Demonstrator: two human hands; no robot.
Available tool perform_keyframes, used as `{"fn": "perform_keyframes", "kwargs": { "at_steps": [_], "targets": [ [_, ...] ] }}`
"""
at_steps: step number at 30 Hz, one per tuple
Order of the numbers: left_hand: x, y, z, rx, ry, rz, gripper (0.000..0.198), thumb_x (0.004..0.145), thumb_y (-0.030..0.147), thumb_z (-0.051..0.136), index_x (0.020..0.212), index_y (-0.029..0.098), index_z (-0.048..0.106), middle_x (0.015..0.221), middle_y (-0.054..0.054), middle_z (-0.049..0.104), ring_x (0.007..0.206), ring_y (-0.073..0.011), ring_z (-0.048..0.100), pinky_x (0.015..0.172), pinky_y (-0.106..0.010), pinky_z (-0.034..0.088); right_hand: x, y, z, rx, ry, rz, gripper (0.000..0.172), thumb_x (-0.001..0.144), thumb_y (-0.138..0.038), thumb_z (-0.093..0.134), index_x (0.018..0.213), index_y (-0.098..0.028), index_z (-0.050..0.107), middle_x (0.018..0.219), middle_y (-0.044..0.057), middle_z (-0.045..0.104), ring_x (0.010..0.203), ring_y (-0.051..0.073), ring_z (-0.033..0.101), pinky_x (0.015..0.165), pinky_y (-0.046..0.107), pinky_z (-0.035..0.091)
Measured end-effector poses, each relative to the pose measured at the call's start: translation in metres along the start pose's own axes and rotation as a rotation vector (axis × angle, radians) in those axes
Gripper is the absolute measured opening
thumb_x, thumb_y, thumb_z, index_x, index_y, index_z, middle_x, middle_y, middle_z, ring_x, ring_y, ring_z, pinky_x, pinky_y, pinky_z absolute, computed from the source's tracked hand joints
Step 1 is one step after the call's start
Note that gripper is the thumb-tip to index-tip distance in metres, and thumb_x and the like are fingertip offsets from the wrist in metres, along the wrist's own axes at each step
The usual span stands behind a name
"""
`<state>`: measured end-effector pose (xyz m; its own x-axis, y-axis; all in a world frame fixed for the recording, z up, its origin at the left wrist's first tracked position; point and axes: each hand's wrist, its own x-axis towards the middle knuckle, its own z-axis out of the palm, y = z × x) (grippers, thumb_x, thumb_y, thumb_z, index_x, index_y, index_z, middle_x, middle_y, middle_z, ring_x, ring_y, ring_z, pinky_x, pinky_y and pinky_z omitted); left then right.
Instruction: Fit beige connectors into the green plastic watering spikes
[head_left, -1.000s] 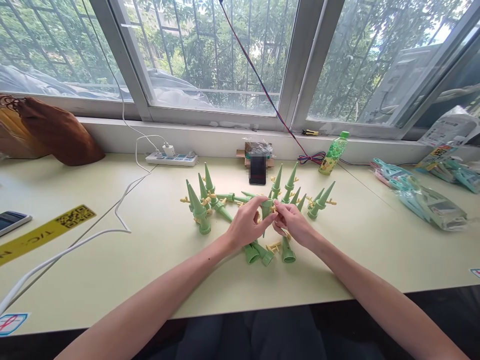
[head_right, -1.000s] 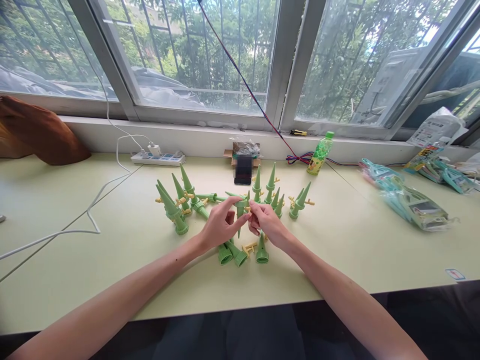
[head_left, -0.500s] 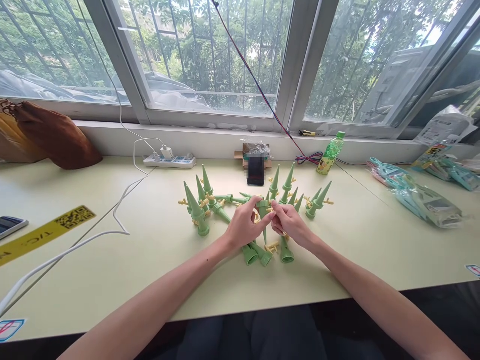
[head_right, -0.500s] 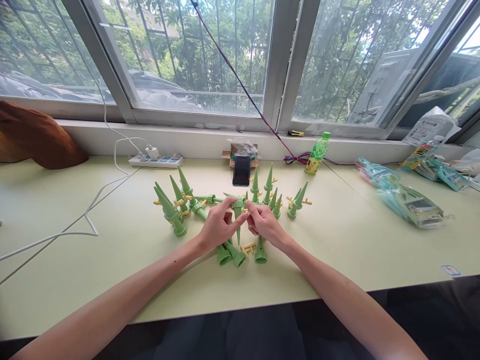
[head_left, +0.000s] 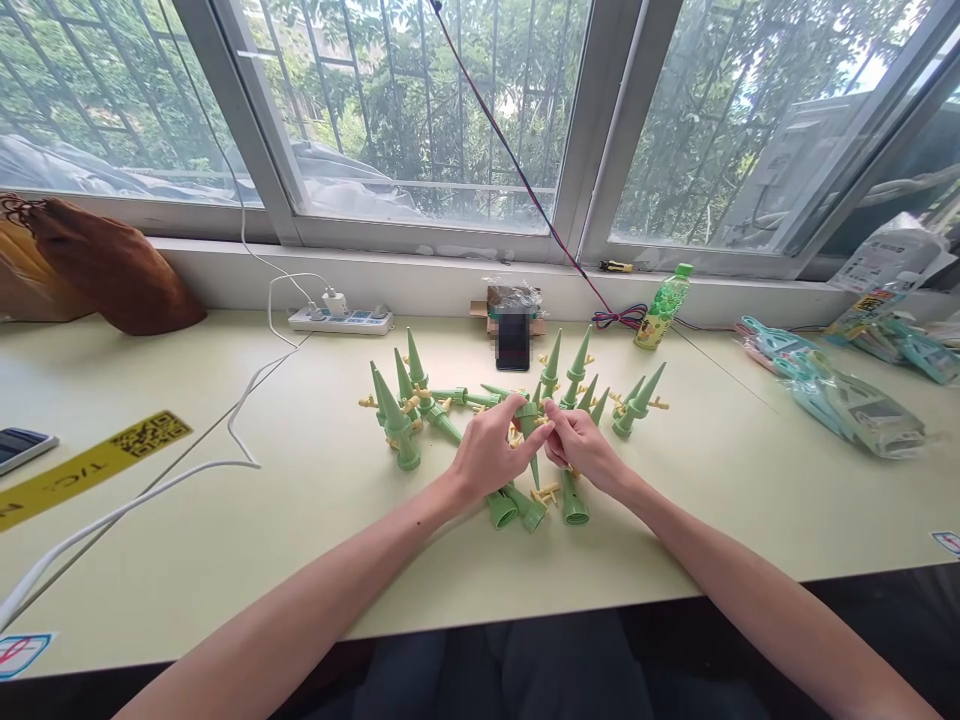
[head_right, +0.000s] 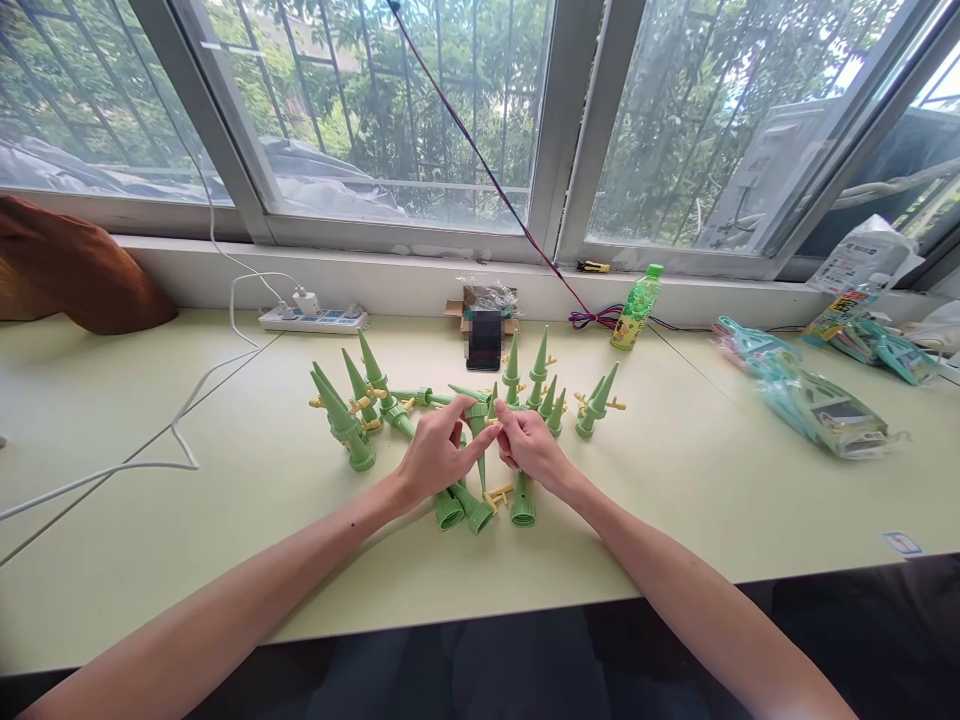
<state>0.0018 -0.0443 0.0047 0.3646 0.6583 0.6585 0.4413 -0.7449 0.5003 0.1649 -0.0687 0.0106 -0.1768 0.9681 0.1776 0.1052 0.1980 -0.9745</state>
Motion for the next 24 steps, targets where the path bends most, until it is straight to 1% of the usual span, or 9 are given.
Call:
{"fn": "perform_keyframes", "kwargs": {
  "at_steps": [9,15,19,24],
  "targets": [
    [0.001,0.000,-0.001,0.039,0.028,0.032,0.025,0.089,0.042,0.058,0.084,0.018,0.051,0.055,0.006,0.041,0.047,-0.0082,0.036,0.049,-0.021,0.029,0.001,0.006,0.000,0.019,-0.009,-0.002,0.064,0.091,-0.063,0.046,0.045,-0.020,0.036,0.037,-0.004,0.036,0.035,0.008,0.031,0.039,0.024,0.027],
    [0.002,0.002,-0.002,0.019,0.056,0.059,0.024,0.089,0.038,0.058,0.080,0.019,0.048,0.053,0.008,0.036,0.045,-0.0073,0.031,0.047,-0.021,0.027,0.002,0.010,0.001,0.018,-0.005,0.001,0.064,0.088,-0.065,0.049,0.044,-0.019,0.038,0.037,-0.004,0.036,0.034,0.007,0.031,0.037,0.023,0.027],
    [0.002,0.004,-0.001,-0.021,0.056,0.015,0.024,0.089,0.038,0.058,0.079,0.019,0.047,0.052,0.008,0.035,0.043,-0.0069,0.030,0.045,-0.021,0.026,0.002,0.012,0.001,0.023,-0.008,-0.009,0.065,0.088,-0.066,0.048,0.044,-0.019,0.039,0.038,-0.003,0.037,0.034,0.007,0.032,0.036,0.023,0.027],
    [0.002,0.009,-0.002,-0.132,0.017,-0.109,0.027,0.086,0.037,0.062,0.078,0.020,0.042,0.049,0.010,0.029,0.041,-0.0061,0.025,0.043,-0.022,0.022,0.001,0.009,0.001,0.047,-0.031,-0.030,0.067,0.090,-0.068,0.043,0.045,-0.019,0.043,0.039,-0.003,0.036,0.035,0.007,0.033,0.036,0.023,0.027]
  ]
}}
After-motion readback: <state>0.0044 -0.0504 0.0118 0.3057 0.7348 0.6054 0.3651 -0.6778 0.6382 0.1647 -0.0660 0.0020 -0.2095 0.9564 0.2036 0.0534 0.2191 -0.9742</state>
